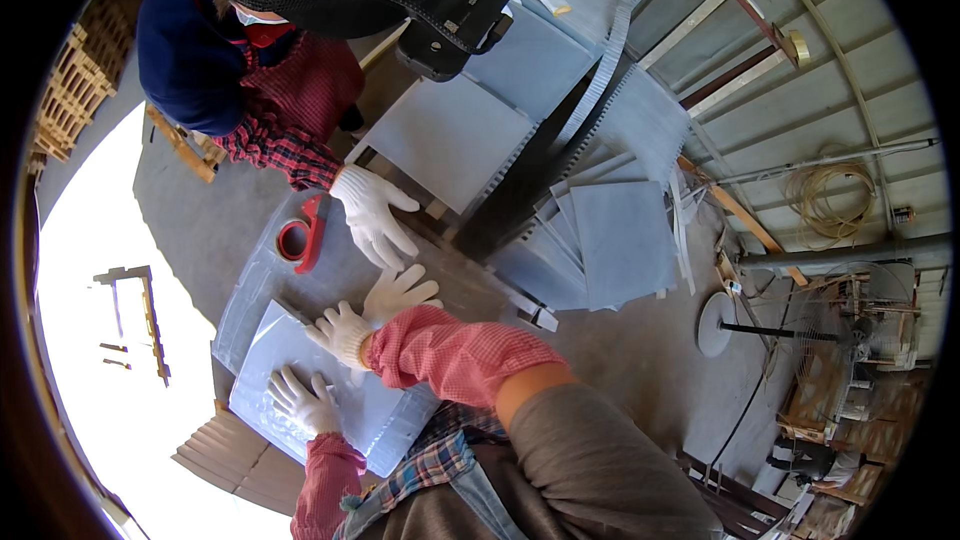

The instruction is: The person wraps flat gray boards in plastic film and places them into cardboard boxes. A coworker assists by taping the boards together and handing them over. The person also stacks wrapped boards and continues wrapping additional boards throughout the clip.

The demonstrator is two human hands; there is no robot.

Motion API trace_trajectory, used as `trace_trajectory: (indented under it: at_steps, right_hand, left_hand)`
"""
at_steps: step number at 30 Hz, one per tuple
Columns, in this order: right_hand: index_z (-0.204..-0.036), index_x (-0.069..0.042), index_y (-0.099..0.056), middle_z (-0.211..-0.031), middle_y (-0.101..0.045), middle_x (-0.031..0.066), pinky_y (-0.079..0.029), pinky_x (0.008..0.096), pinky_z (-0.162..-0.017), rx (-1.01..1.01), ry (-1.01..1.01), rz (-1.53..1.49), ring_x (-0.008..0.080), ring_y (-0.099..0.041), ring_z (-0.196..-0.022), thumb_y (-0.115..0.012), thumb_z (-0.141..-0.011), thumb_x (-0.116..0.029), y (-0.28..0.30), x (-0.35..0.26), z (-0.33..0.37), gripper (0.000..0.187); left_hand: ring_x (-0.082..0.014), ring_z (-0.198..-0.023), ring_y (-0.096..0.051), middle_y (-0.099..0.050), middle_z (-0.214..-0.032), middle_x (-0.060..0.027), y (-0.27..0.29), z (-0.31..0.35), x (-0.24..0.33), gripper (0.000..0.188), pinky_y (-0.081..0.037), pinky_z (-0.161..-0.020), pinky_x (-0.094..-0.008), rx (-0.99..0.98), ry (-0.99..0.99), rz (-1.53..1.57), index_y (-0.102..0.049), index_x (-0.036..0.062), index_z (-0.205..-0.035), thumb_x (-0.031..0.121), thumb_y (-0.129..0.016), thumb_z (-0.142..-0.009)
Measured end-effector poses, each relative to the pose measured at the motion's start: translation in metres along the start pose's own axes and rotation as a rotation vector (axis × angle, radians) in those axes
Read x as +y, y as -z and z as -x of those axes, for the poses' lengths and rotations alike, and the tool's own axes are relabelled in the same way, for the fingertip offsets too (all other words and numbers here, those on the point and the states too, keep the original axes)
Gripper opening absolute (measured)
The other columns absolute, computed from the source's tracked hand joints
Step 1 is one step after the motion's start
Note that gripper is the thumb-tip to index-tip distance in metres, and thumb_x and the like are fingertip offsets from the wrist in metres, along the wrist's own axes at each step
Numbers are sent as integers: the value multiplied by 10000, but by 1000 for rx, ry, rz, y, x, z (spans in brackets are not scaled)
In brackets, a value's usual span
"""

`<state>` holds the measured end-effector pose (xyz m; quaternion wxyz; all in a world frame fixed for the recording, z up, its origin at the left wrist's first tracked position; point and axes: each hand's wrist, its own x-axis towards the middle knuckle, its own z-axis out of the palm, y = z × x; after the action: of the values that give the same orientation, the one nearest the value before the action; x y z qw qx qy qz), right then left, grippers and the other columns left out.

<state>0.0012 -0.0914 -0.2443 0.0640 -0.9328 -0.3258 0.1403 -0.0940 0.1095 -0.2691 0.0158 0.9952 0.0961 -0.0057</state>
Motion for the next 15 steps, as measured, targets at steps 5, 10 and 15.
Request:
trace_trajectory:
  at_steps: [5,10,15]
  right_hand:
    - [-1521,-69,-397,-1282,-629,71,-418,494,-950,-17,27,15,267,-558,-1190,-895,-635,-572,12,1,3,1133]
    - [-1527,-45,-379,-1291,-604,71,-419,462,-955,45,-7,20,261,-534,-1191,-929,-538,-629,-11,-2,-1,1274]
    - [-1549,-39,-360,-1316,-600,76,-418,462,-961,64,-14,20,264,-531,-1196,-924,-540,-643,-22,-3,-5,1304]
  left_hand:
    - [-414,-1554,-235,-324,-1661,-175,7,1,5,729,-180,-1242,-611,-5,13,-4,-386,97,-1576,463,-593,-981]
    - [-403,-1561,-228,-324,-1663,-170,6,1,6,735,-171,-1247,-607,1,9,3,-388,99,-1576,463,-600,-973]
    - [-405,-1564,-222,-320,-1665,-174,6,0,5,743,-167,-1249,-607,-17,24,12,-390,97,-1574,463,-601,-962]
